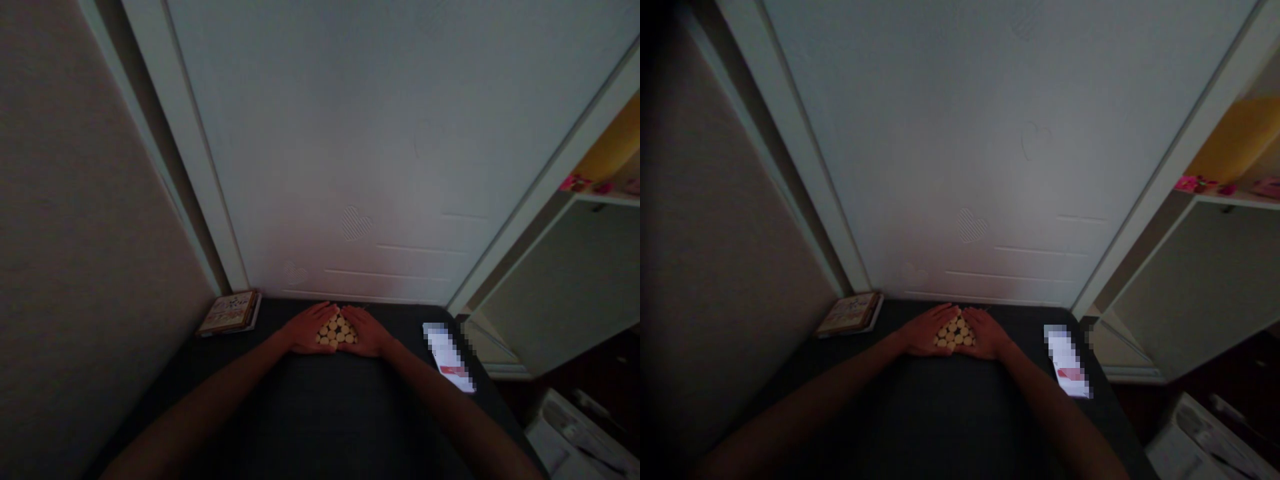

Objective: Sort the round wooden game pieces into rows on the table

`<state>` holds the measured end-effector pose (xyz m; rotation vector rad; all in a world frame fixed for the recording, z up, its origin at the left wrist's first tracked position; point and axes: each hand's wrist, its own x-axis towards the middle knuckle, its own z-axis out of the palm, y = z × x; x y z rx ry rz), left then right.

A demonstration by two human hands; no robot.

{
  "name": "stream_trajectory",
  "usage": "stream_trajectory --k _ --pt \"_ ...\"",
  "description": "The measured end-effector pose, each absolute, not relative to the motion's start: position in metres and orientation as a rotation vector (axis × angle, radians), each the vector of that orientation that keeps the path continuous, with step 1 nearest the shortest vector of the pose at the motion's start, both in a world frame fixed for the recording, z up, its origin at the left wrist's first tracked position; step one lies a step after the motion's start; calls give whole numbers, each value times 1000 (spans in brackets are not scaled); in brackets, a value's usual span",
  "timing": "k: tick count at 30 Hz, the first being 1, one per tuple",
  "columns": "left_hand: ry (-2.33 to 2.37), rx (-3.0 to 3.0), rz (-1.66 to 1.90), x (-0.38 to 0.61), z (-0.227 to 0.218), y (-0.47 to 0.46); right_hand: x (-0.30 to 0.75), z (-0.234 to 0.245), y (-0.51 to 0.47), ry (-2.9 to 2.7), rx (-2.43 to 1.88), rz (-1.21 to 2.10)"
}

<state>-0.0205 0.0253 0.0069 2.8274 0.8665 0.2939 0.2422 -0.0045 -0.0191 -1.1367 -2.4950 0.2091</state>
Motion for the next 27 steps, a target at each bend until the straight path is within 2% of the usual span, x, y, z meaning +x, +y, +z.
stream_trajectory --k 27 --pt "890 2917 261 -20 17 14 242 -7 -19 -2531 -1219 101"
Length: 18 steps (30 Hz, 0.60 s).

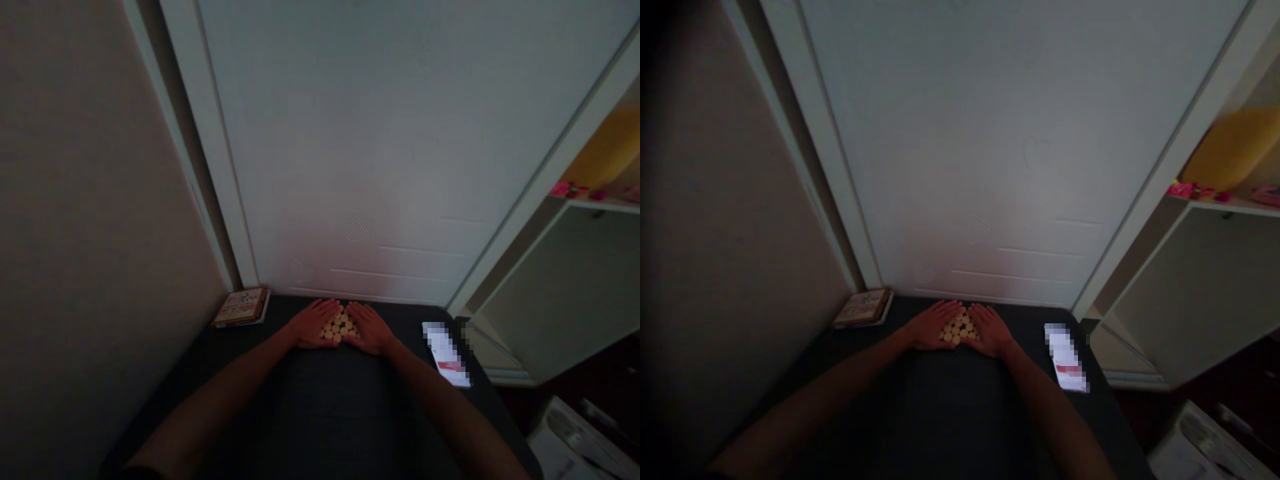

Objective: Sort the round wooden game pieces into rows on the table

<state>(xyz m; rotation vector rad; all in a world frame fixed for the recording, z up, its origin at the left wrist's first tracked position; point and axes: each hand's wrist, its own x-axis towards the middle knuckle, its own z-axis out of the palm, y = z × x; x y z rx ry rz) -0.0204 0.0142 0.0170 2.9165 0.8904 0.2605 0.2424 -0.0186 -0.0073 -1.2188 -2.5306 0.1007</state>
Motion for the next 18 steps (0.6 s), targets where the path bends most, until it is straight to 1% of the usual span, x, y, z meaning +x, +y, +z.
stream_trajectory --k 6,12,18 --pt "914 2863 340 -33 12 -9 252 -4 -35 -2574 -1098 64" --pt "901 2848 324 -35 11 -17 254 3 -49 -2666 -984 91" --pt "934 2858 338 -35 11 -18 254 -3 -49 -2618 -1024 73"
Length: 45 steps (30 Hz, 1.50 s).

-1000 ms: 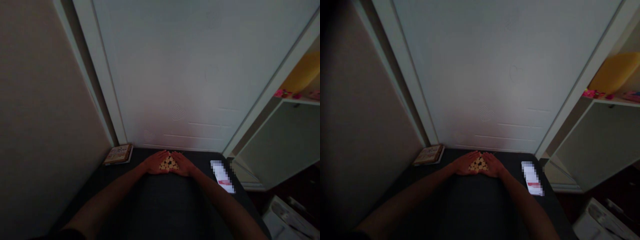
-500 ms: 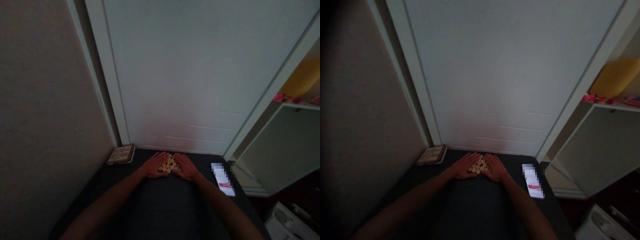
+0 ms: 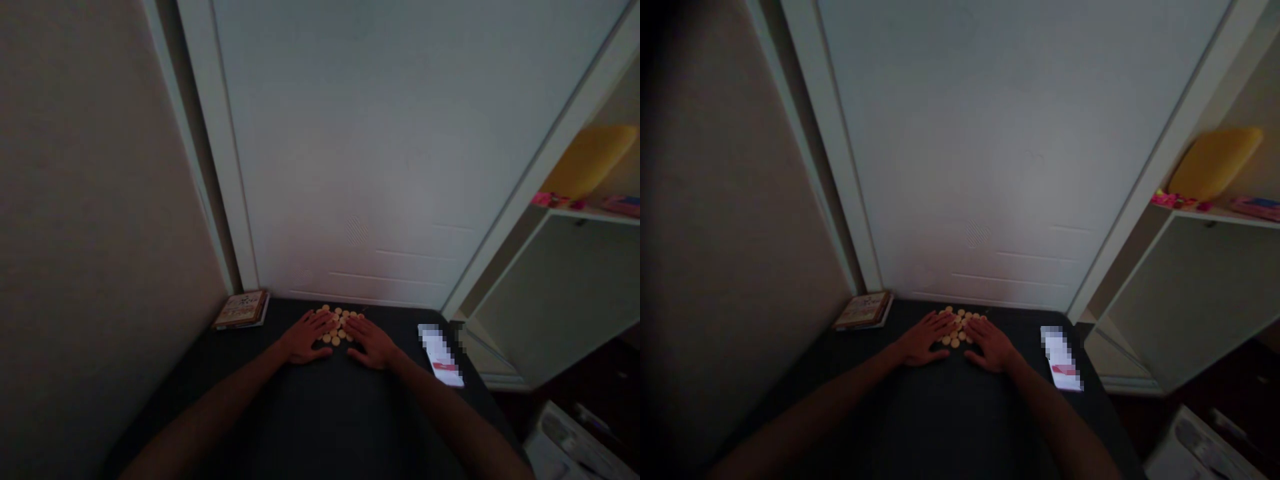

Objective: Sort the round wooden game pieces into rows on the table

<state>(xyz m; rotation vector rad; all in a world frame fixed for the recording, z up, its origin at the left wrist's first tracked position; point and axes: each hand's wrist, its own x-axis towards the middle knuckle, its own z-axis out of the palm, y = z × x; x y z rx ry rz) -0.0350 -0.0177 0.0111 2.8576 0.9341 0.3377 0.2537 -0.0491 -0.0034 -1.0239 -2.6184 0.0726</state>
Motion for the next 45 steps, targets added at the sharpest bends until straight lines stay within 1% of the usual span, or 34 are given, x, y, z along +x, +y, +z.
stream_trajectory --k 3,8,16,18,22,24,31,45 --pt "1004 2858 420 -37 7 -19 256 -9 -49 -2528 -1152 58" --pt "1273 2735 521 -39 -2 -17 256 -13 -46 -2460 -1368 106" --pt "1360 2657 611 -38 -9 -11 256 -17 -43 -2462 -1394 144" --pt "1428 2605 747 -40 -11 -10 257 -18 -45 -2372 -1404 109" --pt "1662 2319 1180 -51 -20 -14 263 -24 -52 -2055 -1441 -12" --pt "1739 2217 1275 -58 -25 -20 267 -28 -57 -1972 -1443 -73" --pt "1758 2268 1208 -69 -34 -45 267 -35 -79 -1959 -1429 -121" --pt "1698 2423 1043 -62 -22 -68 266 -37 -91 -1952 -1444 -147"
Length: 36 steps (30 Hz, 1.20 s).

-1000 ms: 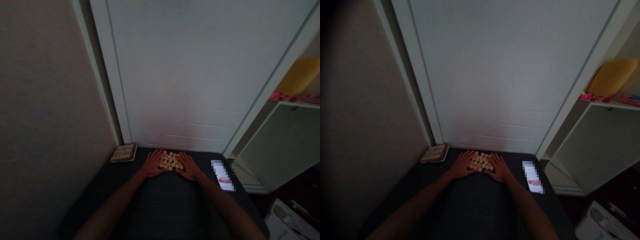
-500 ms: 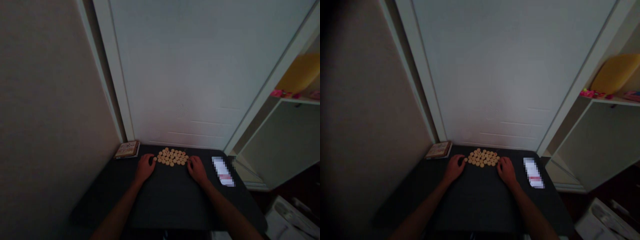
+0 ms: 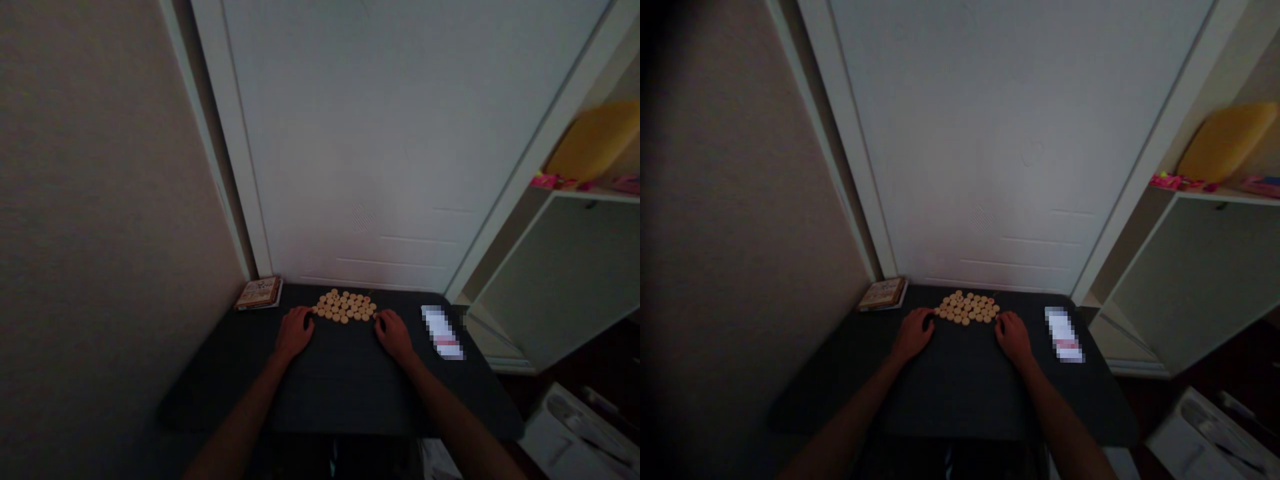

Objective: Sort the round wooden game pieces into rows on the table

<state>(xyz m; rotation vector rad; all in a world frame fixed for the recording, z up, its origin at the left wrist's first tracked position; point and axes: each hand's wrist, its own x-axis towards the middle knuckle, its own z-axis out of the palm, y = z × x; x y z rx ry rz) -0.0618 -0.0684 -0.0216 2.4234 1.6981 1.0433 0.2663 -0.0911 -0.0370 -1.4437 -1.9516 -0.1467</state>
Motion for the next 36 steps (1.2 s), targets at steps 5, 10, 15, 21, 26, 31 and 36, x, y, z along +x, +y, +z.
stream_trajectory --k 5,10,15,21,26,31,36 --pt "1624 2491 1033 -59 -14 -77 266 -37 -94 -1944 -1423 -150" --pt "1404 2666 939 -50 -7 -92 259 -31 -100 -2052 -1333 -111" --pt "1381 2715 878 -33 -5 -107 240 -27 -107 -2170 -1247 -52" --pt "1425 2718 853 -28 -4 -108 225 -21 -110 -2255 -1223 -18" --pt "1409 2694 853 -30 -8 -106 216 -17 -112 -2307 -1241 -11" --pt "1396 2689 827 -32 -8 -105 213 -14 -114 -2320 -1280 -12" --pt "1388 2696 846 -32 -9 -104 214 -13 -114 -2325 -1306 -18"
